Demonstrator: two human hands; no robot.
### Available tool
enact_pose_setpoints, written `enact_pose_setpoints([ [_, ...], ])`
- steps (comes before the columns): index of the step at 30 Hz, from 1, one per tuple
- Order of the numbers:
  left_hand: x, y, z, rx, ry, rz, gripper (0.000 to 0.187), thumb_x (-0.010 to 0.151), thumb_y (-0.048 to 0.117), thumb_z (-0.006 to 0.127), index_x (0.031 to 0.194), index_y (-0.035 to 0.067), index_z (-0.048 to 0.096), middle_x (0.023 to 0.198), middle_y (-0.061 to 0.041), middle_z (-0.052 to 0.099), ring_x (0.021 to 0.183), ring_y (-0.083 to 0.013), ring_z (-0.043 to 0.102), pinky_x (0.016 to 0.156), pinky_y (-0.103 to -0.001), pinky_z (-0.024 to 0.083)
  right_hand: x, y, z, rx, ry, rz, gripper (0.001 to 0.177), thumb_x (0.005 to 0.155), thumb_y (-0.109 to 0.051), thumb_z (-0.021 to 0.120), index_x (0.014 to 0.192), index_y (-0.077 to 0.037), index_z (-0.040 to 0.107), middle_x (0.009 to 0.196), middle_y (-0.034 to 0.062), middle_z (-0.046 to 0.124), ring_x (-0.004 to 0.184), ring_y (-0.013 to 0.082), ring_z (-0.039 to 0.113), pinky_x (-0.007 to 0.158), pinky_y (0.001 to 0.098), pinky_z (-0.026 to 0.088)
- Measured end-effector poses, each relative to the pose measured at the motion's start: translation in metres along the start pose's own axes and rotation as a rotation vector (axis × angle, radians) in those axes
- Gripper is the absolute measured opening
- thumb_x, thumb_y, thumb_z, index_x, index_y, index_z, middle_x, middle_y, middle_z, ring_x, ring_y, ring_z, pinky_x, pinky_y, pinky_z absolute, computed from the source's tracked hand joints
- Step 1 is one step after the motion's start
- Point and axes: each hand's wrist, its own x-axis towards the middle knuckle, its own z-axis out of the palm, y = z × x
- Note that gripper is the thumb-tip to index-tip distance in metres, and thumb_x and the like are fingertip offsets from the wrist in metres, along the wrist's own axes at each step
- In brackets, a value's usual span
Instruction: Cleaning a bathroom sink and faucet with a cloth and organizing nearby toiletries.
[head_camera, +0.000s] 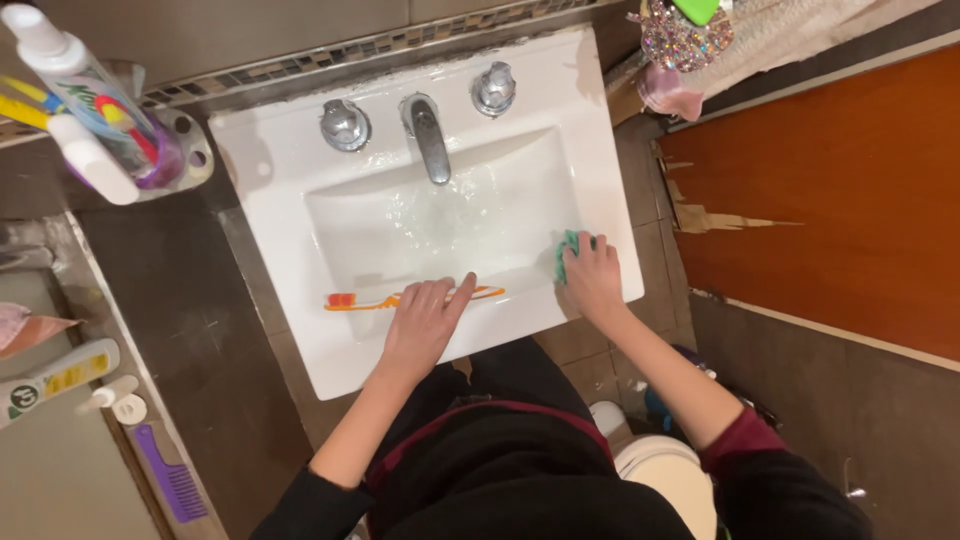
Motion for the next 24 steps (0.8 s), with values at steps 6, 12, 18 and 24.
enact_pose_setpoints([
  [6, -0.032, -0.015, -0.019, -0.059, -0.018, 0.024, 0.058, 0.083, 0.000, 0.062, 0.140, 0.005, 0.058, 0.112, -0.011, 0.062, 0.100, -0.0260, 0.059, 0.093, -0.039, 0.047, 0.061, -0.022, 0.053, -0.020, -0.487, 0.190, 0.020, 0.086, -0.023, 0.061, 0.089, -0.008, 0.074, 0.094, 0.0178, 0.076, 0.091, 0.0326, 0.075, 0.076, 0.0429, 0.059],
  [12, -0.081, -0.039, -0.041, 0.025, 0.051, -0.070, 0.055, 0.085, 0.002, 0.062, 0.140, 0.008, 0.059, 0.108, -0.008, 0.064, 0.097, -0.0233, 0.060, 0.091, -0.038, 0.048, 0.080, -0.144, 0.094, 0.621, -0.470, -0.078, 0.037, 0.076, -0.035, 0.067, 0.091, -0.002, 0.076, 0.088, 0.0230, 0.075, 0.084, 0.0408, 0.072, 0.077, 0.0462, 0.056],
  [18, -0.126, -0.063, -0.073, 0.121, 0.203, -0.168, 0.049, 0.088, 0.005, 0.064, 0.137, 0.010, 0.060, 0.104, -0.007, 0.061, 0.097, -0.0228, 0.061, 0.089, -0.038, 0.049, 0.122, -0.276, 0.144, 1.956, -0.631, 0.187, 0.031, 0.091, -0.016, 0.065, 0.114, 0.003, 0.072, 0.103, 0.0073, 0.073, 0.087, 0.0192, 0.066, 0.076, 0.0381, 0.054],
  [24, -0.158, -0.070, -0.099, 0.151, 0.234, -0.236, 0.052, 0.086, 0.003, 0.064, 0.137, 0.010, 0.060, 0.108, -0.007, 0.064, 0.096, -0.0221, 0.061, 0.088, -0.038, 0.049, 0.211, -0.307, 0.063, 2.061, -0.069, 0.650, 0.035, 0.092, -0.019, 0.061, 0.121, 0.001, 0.067, 0.104, 0.0099, 0.073, 0.092, 0.0226, 0.070, 0.082, 0.0383, 0.056],
])
